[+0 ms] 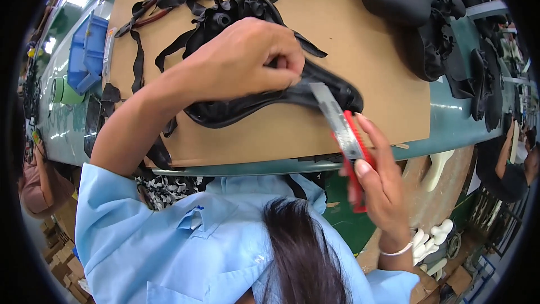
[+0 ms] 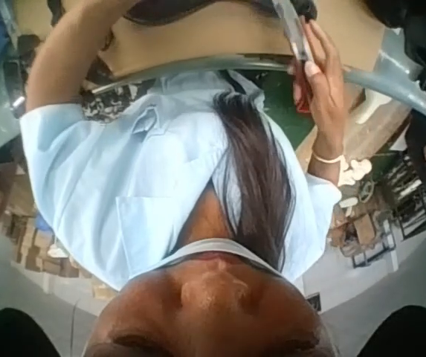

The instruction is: Trimming excess material from the edges of bicycle seats using a utility knife on a manufacturing workbench.

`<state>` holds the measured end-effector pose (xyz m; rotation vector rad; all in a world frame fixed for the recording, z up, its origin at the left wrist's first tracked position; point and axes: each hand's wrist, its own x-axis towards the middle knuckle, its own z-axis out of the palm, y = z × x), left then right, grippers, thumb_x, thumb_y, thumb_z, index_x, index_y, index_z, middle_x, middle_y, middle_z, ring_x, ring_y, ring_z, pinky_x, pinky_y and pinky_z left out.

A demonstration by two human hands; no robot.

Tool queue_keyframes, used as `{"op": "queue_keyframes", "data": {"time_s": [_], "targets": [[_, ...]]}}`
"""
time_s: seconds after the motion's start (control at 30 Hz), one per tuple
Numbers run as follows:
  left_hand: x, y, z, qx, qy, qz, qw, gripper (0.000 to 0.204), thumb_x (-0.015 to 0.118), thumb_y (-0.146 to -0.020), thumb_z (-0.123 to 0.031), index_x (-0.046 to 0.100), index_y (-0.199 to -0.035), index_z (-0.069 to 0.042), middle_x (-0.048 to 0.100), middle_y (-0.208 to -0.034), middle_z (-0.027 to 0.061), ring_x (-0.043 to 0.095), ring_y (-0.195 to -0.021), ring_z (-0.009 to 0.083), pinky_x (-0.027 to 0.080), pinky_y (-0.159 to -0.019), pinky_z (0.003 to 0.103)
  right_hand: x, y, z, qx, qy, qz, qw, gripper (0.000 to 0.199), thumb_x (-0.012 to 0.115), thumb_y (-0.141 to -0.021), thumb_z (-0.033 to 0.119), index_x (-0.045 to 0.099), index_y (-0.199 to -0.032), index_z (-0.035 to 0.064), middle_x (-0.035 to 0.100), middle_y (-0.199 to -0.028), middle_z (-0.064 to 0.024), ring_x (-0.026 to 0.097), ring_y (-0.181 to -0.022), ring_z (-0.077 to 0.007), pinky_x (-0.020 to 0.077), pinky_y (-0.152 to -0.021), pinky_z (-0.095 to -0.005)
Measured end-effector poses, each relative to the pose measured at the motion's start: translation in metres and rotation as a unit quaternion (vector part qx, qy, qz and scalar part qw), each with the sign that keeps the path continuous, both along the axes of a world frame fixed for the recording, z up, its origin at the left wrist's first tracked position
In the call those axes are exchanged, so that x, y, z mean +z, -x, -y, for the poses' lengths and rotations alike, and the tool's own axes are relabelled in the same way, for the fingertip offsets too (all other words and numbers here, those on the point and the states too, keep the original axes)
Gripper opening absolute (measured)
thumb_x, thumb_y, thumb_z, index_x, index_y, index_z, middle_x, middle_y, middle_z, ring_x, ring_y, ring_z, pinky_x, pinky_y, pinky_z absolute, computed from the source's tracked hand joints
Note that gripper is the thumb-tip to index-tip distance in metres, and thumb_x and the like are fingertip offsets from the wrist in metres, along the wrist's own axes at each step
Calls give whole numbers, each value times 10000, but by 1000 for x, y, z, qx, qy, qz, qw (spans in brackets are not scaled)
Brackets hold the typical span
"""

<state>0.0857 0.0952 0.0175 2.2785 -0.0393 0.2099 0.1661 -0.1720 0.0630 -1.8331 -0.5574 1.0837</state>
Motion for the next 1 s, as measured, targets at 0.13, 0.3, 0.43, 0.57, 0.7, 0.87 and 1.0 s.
{"op": "queue_keyframes", "data": {"time_s": [0.13, 0.3, 0.43, 0.57, 0.7, 0.87, 1.0], "targets": [[4, -6, -10, 23, 162, -120, 979, 169, 664, -810, -171, 660, -833, -3, 590, -694, 6, 509, -647, 72, 406, -595, 246, -16, 30, -24, -105, -53, -206, 971, 534, 417, -977, 199, 263, -1476, 88, 577, -840, -84, 485, -481, -69, 431, -438, -185], [-10, -9, -13, 42, 350, -122, 928, 190, 682, -844, -203, 663, -870, -15, 596, -736, -19, 497, -678, 39, 385, -620, 209, -3, 49, -44, -61, -9, -230, 971, 526, 396, -1012, 203, 215, -1492, 87, 574, -957, -101, 489, -489, -87, 471, -468, -207], [-10, -5, -24, 33, 443, -110, 889, 178, 692, -844, -217, 666, -892, -48, 598, -783, -45, 513, -718, 15, 383, -635, 181, 10, 67, -52, -33, -2, -197, 980, 553, 419, -1000, 161, 191, -1494, 62, 578, -1088, -120, 509, -562, -90, 483, -496, -214], [0, 2, -23, 16, 431, -25, 902, 146, 692, -847, -193, 663, -900, -60, 603, -784, -46, 528, -719, 24, 382, -666, 168, 23, 59, -49, -24, 14, -265, 964, 553, 445, -980, 135, 228, -1477, 24, 582, -1072, -122, 524, -597, -87, 475, -481, -211], [8, 5, -63, 37, -48, 210, 976, 121, 688, -812, -142, 664, -862, -35, 634, -1022, 57, 600, -939, 152, 439, -847, 267, -15, 60, -37, -169, -128, -124, 969, 404, 529, -953, 170, 426, -1308, 6, 581, -994, -108, 572, -689, -125, 516, -571, -236], [6, 54, -41, 192, 0, 31, 981, 124, 682, -786, -131, 643, -826, -20, 581, -1173, 105, 577, -1049, 221, 416, -913, 309, -51, 32, -100, -92, -125, 75, 985, 352, 633, -908, 202, 495, -1182, 28, 565, -930, -50, 549, -814, -98, 497, -702, -254], [34, 105, 25, 256, -63, 87, 961, 67, 622, -833, -55, 578, -853, -7, 548, -1215, 156, 588, -996, 217, 455, -843, 333, -56, -9, -139, -7, -176, 135, 975, 292, 683, -854, 164, 561, -1082, 28, 596, -891, -21, 573, -821, -75, 478, -708, -221]]}}
